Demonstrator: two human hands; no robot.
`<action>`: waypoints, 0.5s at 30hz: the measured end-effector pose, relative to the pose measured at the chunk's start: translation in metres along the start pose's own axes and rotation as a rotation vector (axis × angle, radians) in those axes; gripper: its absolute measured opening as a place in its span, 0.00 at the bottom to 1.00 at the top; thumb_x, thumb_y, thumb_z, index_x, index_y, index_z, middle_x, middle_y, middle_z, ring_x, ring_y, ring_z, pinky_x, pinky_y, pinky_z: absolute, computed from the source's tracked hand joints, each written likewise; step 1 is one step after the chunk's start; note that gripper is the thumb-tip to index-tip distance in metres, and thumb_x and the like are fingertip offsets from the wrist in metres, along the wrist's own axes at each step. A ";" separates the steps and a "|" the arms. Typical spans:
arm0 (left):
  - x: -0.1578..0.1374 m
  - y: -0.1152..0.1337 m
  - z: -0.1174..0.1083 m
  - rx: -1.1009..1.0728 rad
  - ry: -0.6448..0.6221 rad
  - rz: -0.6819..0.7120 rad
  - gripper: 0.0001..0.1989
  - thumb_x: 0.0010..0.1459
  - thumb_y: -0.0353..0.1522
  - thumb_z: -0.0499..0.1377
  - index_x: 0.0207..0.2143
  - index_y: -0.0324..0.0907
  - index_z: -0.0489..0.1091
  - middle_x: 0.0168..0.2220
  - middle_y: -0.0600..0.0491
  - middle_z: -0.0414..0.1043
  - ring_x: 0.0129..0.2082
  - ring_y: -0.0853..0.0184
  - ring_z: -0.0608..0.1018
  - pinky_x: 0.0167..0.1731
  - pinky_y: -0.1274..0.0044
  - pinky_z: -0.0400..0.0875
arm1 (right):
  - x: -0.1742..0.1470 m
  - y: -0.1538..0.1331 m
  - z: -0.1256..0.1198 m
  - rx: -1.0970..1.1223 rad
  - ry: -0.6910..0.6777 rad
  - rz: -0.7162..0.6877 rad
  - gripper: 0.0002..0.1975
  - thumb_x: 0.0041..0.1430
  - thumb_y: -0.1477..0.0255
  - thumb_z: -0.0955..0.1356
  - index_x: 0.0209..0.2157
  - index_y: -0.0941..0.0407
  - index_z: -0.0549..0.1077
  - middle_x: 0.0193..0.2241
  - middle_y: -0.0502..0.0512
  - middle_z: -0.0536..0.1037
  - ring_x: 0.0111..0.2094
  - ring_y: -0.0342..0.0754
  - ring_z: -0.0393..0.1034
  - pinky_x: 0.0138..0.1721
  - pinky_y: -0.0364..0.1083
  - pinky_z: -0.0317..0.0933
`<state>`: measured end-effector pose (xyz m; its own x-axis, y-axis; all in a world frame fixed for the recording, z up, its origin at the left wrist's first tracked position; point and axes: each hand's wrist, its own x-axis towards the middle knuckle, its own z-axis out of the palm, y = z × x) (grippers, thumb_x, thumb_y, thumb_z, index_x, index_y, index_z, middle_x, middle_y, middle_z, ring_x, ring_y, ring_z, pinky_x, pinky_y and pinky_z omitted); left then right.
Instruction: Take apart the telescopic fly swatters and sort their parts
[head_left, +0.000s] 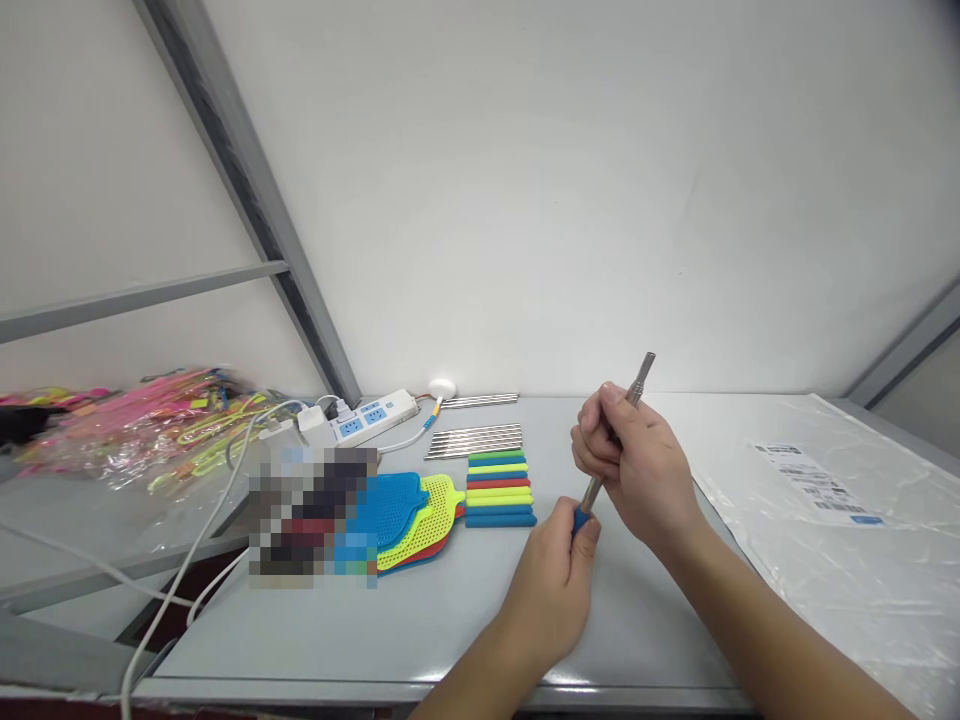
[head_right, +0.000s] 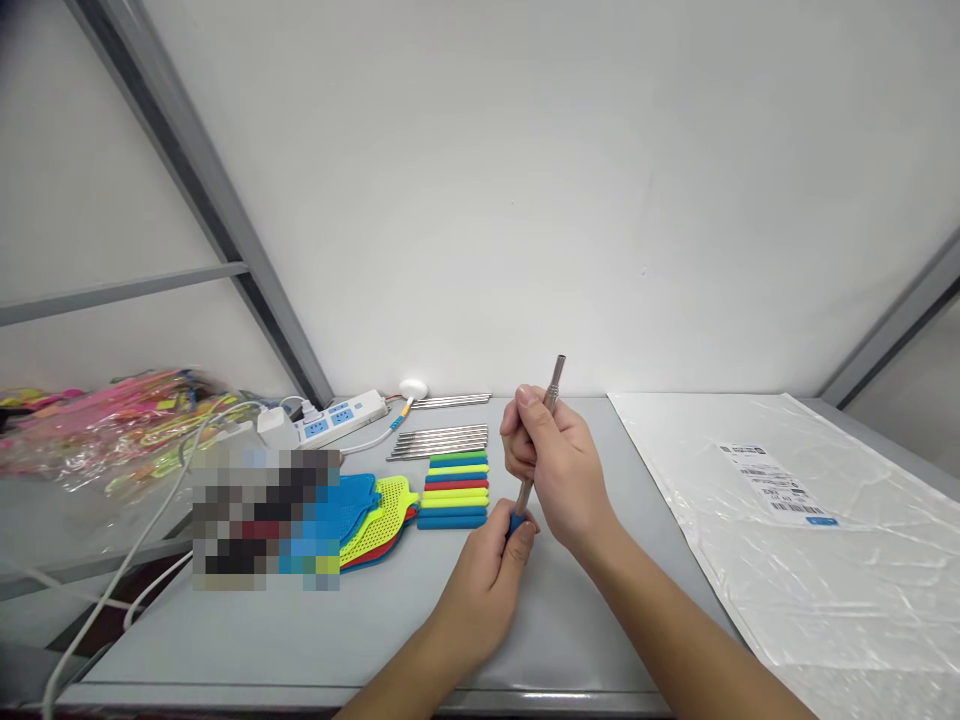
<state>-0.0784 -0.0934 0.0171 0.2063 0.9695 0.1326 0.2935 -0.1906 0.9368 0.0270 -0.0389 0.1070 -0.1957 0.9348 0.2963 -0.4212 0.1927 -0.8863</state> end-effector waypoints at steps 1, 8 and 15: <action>-0.001 0.000 0.000 -0.002 0.003 0.004 0.14 0.70 0.41 0.44 0.35 0.44 0.60 0.28 0.58 0.60 0.29 0.68 0.63 0.29 0.75 0.54 | -0.001 0.001 0.000 -0.004 0.001 0.007 0.19 0.66 0.59 0.63 0.25 0.55 0.68 0.16 0.42 0.49 0.18 0.38 0.42 0.20 0.43 0.40; -0.004 -0.001 0.002 -0.043 0.017 0.019 0.13 0.69 0.41 0.44 0.35 0.44 0.60 0.29 0.57 0.62 0.28 0.68 0.64 0.29 0.75 0.56 | -0.005 0.015 0.001 -0.081 -0.009 0.085 0.19 0.65 0.57 0.63 0.26 0.54 0.67 0.15 0.41 0.50 0.18 0.38 0.44 0.20 0.42 0.42; -0.004 0.002 0.001 -0.261 0.102 0.112 0.14 0.68 0.40 0.47 0.48 0.42 0.64 0.35 0.50 0.68 0.33 0.65 0.70 0.39 0.73 0.66 | -0.019 0.021 -0.004 -0.518 -0.309 0.162 0.19 0.64 0.54 0.62 0.36 0.53 0.74 0.29 0.51 0.71 0.32 0.45 0.66 0.35 0.45 0.62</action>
<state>-0.0778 -0.0982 0.0184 0.1251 0.9577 0.2593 0.0217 -0.2639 0.9643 0.0254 -0.0513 0.0812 -0.5010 0.8497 0.1646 0.1039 0.2479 -0.9632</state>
